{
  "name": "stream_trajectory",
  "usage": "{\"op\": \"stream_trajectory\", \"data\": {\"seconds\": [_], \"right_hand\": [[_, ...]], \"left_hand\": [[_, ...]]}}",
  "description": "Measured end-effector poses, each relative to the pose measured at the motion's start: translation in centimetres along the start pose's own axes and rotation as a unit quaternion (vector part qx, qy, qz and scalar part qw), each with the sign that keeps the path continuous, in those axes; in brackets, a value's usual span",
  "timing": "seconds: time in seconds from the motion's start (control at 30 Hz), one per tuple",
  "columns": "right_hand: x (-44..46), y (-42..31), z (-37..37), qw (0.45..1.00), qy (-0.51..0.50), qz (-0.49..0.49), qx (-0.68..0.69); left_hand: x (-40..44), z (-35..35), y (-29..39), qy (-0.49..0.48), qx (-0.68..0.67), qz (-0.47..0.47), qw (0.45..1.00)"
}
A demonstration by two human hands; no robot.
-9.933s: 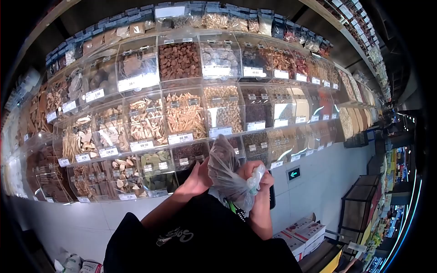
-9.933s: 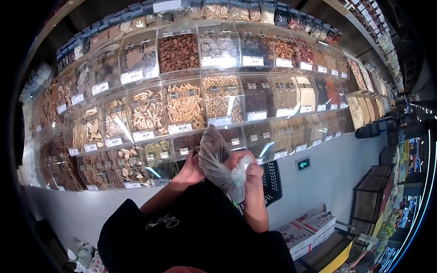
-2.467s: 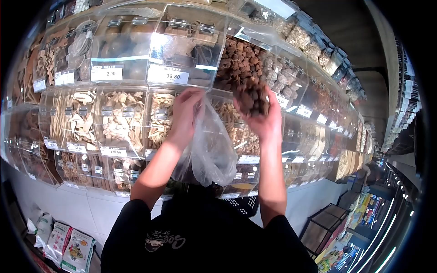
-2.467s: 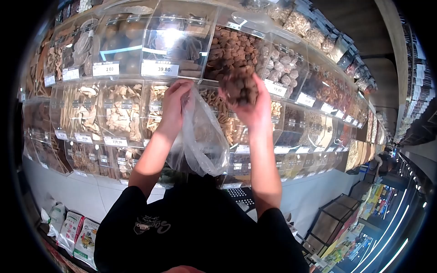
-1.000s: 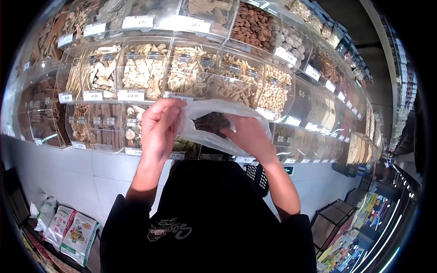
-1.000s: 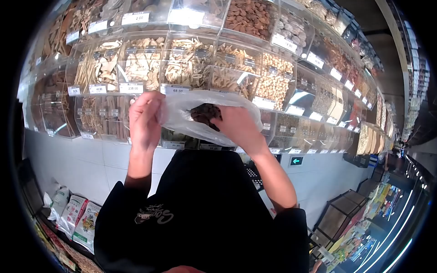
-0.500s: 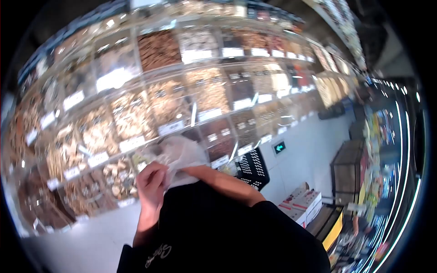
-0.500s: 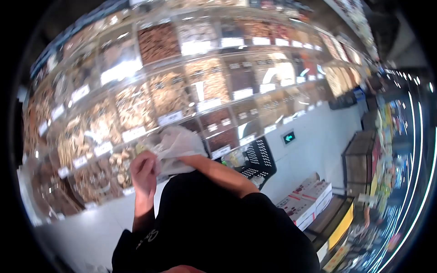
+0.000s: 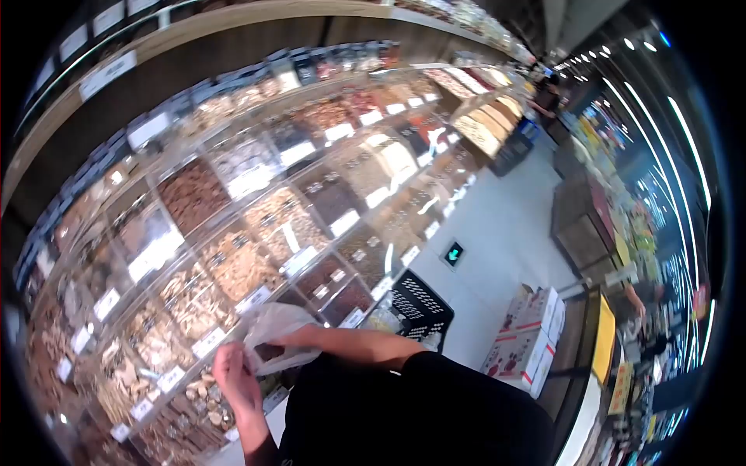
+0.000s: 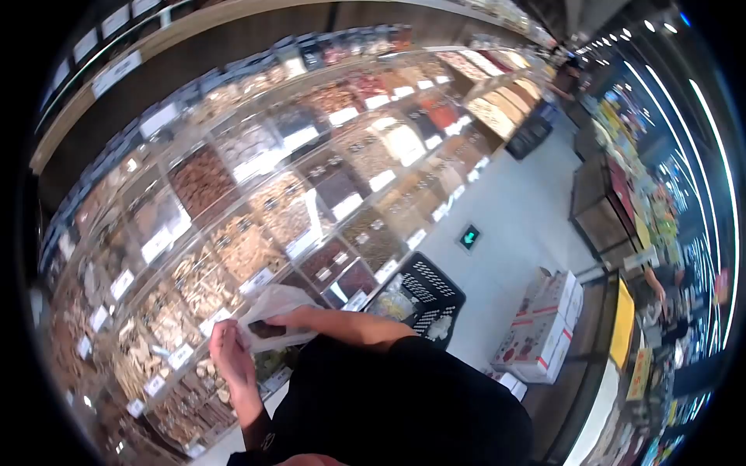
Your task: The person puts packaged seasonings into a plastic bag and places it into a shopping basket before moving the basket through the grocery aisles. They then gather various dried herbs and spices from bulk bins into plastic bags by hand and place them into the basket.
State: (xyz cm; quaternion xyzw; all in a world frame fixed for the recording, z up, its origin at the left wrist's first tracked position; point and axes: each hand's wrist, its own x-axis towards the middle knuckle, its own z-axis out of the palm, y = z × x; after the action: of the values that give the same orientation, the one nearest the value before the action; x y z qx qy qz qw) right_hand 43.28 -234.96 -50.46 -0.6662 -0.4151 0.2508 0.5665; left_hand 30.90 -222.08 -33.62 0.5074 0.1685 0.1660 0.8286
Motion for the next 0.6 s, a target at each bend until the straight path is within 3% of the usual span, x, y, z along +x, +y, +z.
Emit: {"op": "stream_trajectory", "data": {"seconds": [0.03,0.07,0.13,0.17,0.23,0.3,0.33,0.37,0.43,0.47,0.5,0.6], "right_hand": [[-0.3,-1.3,-0.7,0.966,-0.016,0.055,0.250],[1.0,6.4,1.3,0.976,0.002,0.046,0.213],[3.1,0.4,-0.7,0.904,-0.108,0.184,0.370],[3.4,-4.2,-0.1,0.872,-0.029,0.288,0.394],[2.2,-4.3,0.2,0.810,0.012,0.332,0.484],[0.9,-6.3,-0.1,0.704,0.079,0.382,0.594],[0.0,-5.0,-1.1,0.670,0.024,0.403,0.623],[-0.1,-6.8,-2.0,0.682,0.039,0.420,0.598],[1.8,-13.2,-3.9,0.646,-0.046,0.395,0.651],[2.4,-14.3,-5.2,0.655,-0.041,0.386,0.649],[3.7,-15.3,-6.6,0.681,-0.065,0.352,0.639],[10.9,-18.4,-10.4,0.766,0.019,0.284,0.576]], "left_hand": [[0.3,-0.4,-0.1,0.025,0.003,0.002,1.000],[0.4,-0.6,-0.1,0.028,-0.012,0.010,1.000],[0.3,-0.6,0.2,0.037,-0.033,0.012,0.999],[0.5,-0.7,0.3,0.038,-0.045,0.005,0.998],[0.5,-0.9,0.6,0.022,-0.082,0.000,0.996],[0.7,-1.1,0.4,0.039,-0.105,-0.024,0.993],[1.1,-1.3,0.2,0.034,-0.114,-0.020,0.993],[1.3,-1.6,-0.2,0.028,-0.116,-0.018,0.993],[1.9,-2.0,0.0,0.026,-0.144,0.016,0.989],[2.2,-2.0,0.4,0.034,-0.151,0.028,0.988],[2.3,-2.1,0.6,0.037,-0.155,0.036,0.987],[3.0,-2.6,0.7,0.065,-0.173,0.026,0.982]]}}
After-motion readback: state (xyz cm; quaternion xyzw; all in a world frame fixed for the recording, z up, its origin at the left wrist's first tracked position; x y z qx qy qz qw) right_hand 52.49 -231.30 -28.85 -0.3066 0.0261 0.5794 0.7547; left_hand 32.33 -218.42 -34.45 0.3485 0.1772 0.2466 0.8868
